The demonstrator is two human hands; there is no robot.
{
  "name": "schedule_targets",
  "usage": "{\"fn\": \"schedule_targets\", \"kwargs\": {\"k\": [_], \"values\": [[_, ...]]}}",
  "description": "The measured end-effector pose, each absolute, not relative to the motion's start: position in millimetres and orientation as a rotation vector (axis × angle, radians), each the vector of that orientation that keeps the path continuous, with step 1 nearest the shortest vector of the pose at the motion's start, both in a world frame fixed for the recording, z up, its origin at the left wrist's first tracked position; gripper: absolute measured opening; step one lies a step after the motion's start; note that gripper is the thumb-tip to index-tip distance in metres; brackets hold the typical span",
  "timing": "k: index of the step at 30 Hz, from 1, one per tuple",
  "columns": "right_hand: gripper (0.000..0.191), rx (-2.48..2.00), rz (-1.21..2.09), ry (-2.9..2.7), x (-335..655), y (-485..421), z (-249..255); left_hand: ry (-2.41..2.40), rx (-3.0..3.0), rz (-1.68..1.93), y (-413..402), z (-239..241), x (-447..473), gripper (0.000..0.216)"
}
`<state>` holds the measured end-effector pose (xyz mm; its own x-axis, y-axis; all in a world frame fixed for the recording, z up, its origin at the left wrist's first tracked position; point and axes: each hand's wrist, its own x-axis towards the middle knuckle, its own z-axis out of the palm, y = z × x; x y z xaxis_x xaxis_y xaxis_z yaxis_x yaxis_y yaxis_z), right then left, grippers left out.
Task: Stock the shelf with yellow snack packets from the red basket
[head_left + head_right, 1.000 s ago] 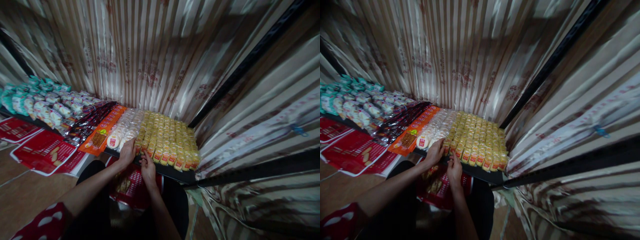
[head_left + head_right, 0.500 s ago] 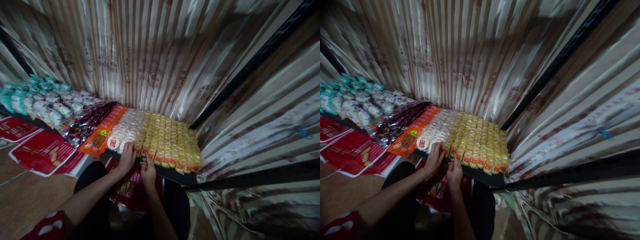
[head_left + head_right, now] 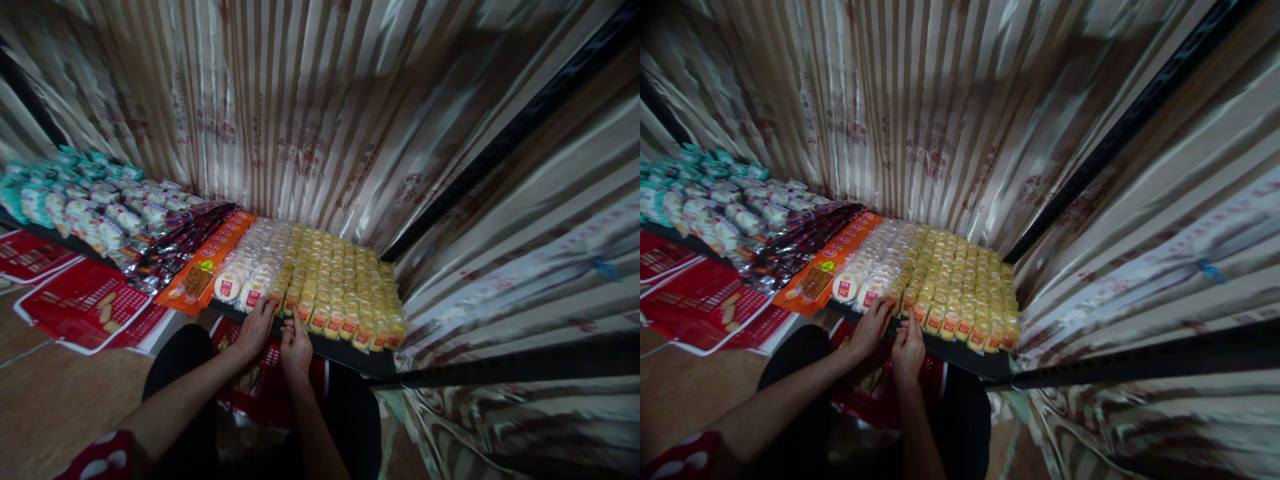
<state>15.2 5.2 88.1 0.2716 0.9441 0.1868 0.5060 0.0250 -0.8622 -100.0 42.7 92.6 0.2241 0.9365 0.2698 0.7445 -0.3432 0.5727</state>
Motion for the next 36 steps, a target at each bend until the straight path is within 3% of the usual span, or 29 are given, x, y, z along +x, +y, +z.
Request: {"fn": "schedule_targets", "kwargs": {"k": [28,36], "values": [[0.052,-1.746,0.452,-1.447,13.6,9.6,89.4,1.456,2.358,1.027,44.6,54.4,-97.4,0.043],[0.040,-1.497,0.445,-1.525,20.3,1.3,79.3,1.446,2.272,0.997,41.5,58.2,-97.6,0.044]]}}
